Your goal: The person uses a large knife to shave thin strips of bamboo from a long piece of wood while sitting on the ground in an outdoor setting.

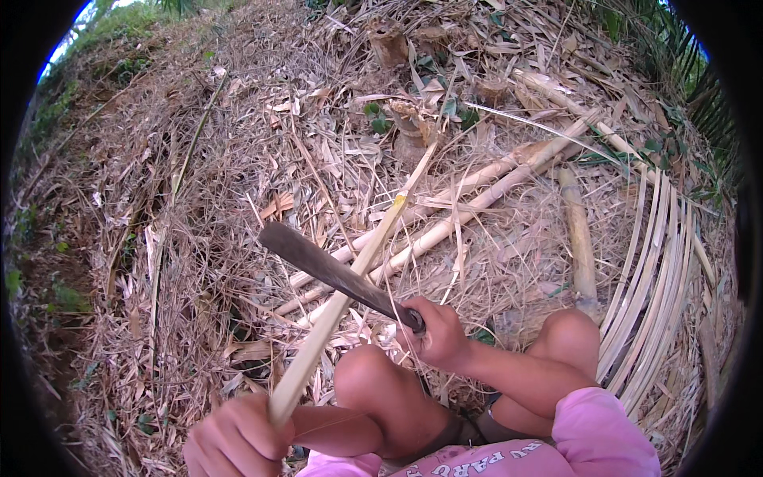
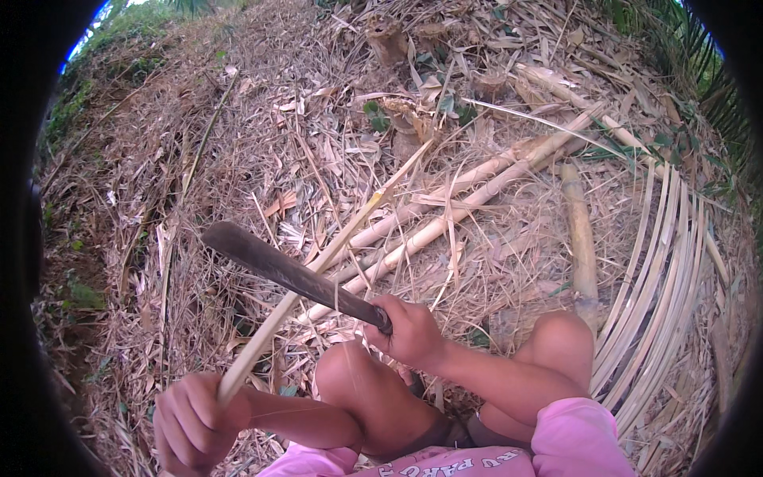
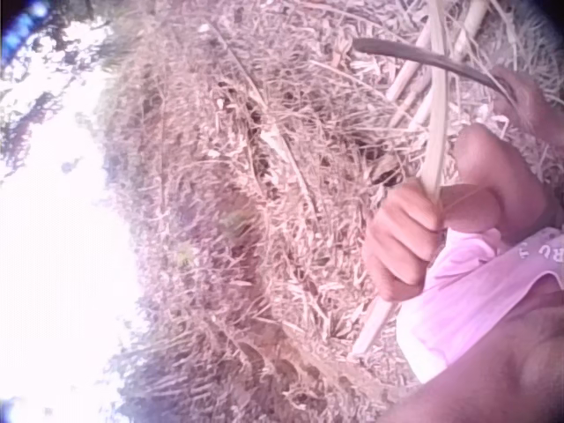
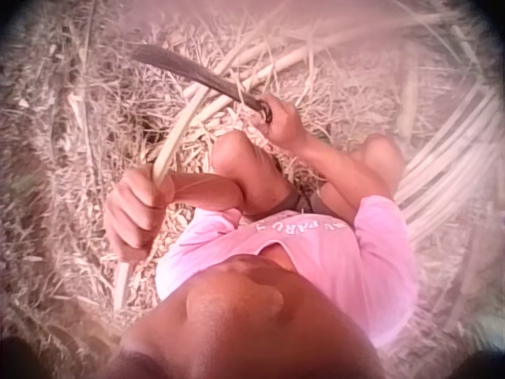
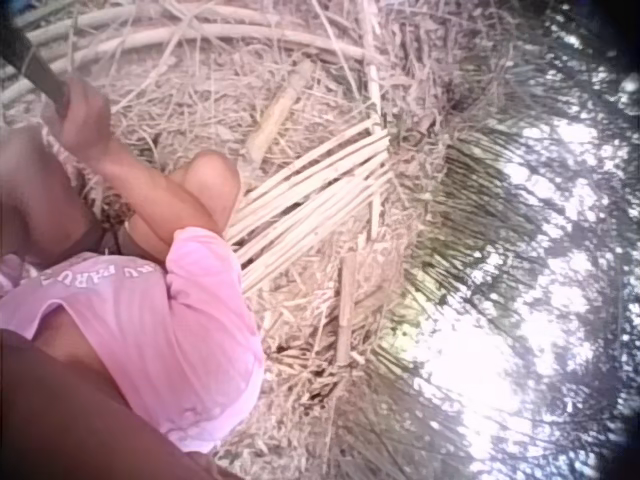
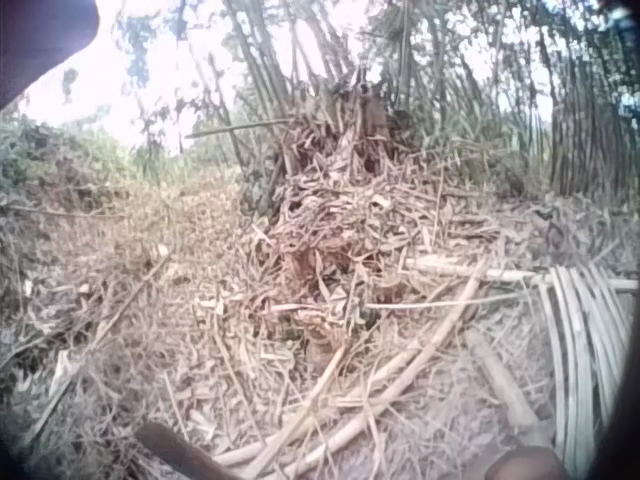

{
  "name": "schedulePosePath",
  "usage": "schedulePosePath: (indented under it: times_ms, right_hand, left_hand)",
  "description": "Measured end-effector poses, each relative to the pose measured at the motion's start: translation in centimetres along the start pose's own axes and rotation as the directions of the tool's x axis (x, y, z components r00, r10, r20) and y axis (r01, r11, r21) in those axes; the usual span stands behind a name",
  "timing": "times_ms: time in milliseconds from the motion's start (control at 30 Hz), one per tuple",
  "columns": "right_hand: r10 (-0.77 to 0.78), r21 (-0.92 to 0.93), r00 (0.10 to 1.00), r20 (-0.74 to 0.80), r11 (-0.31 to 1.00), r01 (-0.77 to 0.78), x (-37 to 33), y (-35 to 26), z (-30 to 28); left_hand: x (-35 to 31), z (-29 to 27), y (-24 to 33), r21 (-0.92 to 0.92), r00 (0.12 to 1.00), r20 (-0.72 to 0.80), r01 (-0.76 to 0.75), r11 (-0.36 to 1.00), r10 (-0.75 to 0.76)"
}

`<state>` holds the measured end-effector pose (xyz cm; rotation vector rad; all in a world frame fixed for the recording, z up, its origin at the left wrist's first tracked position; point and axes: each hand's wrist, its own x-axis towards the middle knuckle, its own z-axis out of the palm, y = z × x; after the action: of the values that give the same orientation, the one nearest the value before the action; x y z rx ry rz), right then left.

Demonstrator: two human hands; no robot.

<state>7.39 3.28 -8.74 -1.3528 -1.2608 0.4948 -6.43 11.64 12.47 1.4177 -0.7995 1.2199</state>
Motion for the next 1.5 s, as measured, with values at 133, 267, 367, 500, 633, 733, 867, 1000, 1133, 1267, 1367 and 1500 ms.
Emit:
schedulePosePath:
  times_ms: [133,267,367,500,633,733,867,1000,1133,1267,1367,1500]
  right_hand:
    - [-0.077,0.001,0.997,-0.031,0.997,0.077,1.3,-1.7,0.8]
    - [-0.218,-0.061,0.976,0.023,0.974,0.219,2.2,-2.5,0.4]
    - [-0.161,-0.151,0.987,0.005,0.976,0.159,2.8,-0.6,0.3]
    - [0.02,-0.27,1.0,0.002,0.963,-0.019,3.8,0.3,-0.8]
    - [0.01,-0.295,0.999,0.037,0.956,0.002,2.8,-2.1,-1.0]
    - [-0.131,-0.262,0.988,0.076,0.954,0.147,2.3,-3.8,-1.0]
    - [0.194,-0.382,0.98,0.046,0.91,-0.163,3.6,0.3,-1.9]
    - [0.241,-0.371,0.969,0.054,0.906,-0.205,4.0,-1.2,-1.8]
    - [-0.086,-0.373,0.993,0.082,0.921,0.11,1.8,-2.8,-1.0]
    - [0.343,-0.476,0.939,-0.028,0.822,-0.314,3.9,3.1,-1.6]
    - [0.436,-0.395,0.9,-0.004,0.826,-0.402,5.4,2.2,-1.6]
    - [0.238,-0.268,0.971,0.021,0.937,-0.224,4.1,-0.8,0.3]
  left_hand:
    - [-0.1,1.8,1.0,0.364,0.919,-0.363,-0.014,0.931,0.156]
    - [-0.4,2.7,1.0,0.646,0.76,-0.531,0.079,0.759,0.374]
    - [-0.6,3.2,0.6,0.756,0.678,-0.546,0.145,0.638,0.492]
    - [-1.2,2.3,0.8,0.736,0.733,-0.51,0.101,0.669,0.45]
    - [-1.6,1.8,1.4,0.712,0.641,-0.595,0.139,0.688,0.486]
    - [-1.4,3.2,1.0,0.733,0.626,-0.585,0.134,0.667,0.516]
    - [-0.7,4.0,-0.9,0.815,0.544,-0.553,0.194,0.547,0.631]
    - [-0.9,3.6,0.2,0.768,0.523,-0.605,0.184,0.614,0.6]
    - [-1.2,3.5,0.4,0.761,0.555,-0.598,0.166,0.627,0.579]
    - [-0.8,3.7,-0.3,0.751,0.527,-0.612,0.153,0.642,0.59]
    - [-0.9,3.1,0.7,0.741,0.565,-0.603,0.134,0.658,0.564]
    - [-1.3,2.7,0.6,0.745,0.463,-0.637,0.167,0.645,0.616]
